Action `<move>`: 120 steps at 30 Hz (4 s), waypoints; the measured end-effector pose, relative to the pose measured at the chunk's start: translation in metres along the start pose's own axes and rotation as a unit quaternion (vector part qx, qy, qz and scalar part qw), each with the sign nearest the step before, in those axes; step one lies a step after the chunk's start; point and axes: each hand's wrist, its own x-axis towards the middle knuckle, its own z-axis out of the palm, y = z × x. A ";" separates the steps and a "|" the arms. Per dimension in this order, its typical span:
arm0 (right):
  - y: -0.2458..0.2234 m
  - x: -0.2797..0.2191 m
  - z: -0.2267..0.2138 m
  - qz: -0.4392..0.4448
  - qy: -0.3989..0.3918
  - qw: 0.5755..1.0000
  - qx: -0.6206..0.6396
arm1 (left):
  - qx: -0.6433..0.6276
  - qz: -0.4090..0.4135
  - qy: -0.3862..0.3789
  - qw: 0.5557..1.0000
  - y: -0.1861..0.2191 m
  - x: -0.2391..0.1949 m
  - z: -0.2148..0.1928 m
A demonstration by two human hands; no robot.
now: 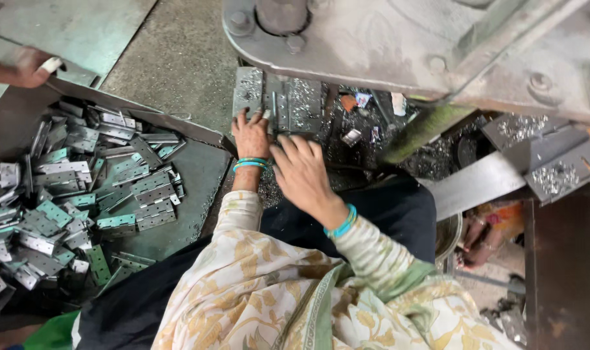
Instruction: The person assembles metal hinges by placing components into a machine for joining, then collects the finished hinges into a metal bin.
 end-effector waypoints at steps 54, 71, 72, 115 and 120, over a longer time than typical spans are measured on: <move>0.035 -0.100 0.072 0.194 -0.296 0.934 0.042 | 0.111 -0.040 -0.051 0.992 0.039 -0.016 -0.009; 0.043 -0.124 0.102 0.229 -0.305 0.924 0.011 | 0.046 -0.042 -0.052 0.997 0.021 0.025 0.025; 0.037 -0.137 0.109 0.229 -0.269 0.935 0.028 | 0.047 -0.041 -0.040 0.997 0.022 0.022 0.025; 0.048 -0.083 0.071 0.175 -0.316 0.932 -0.019 | 0.021 -0.091 0.120 0.988 -0.062 -0.047 -0.030; 0.022 -0.039 0.042 0.181 -0.317 0.931 -0.018 | 0.066 -0.321 0.098 0.940 -0.180 -0.130 -0.021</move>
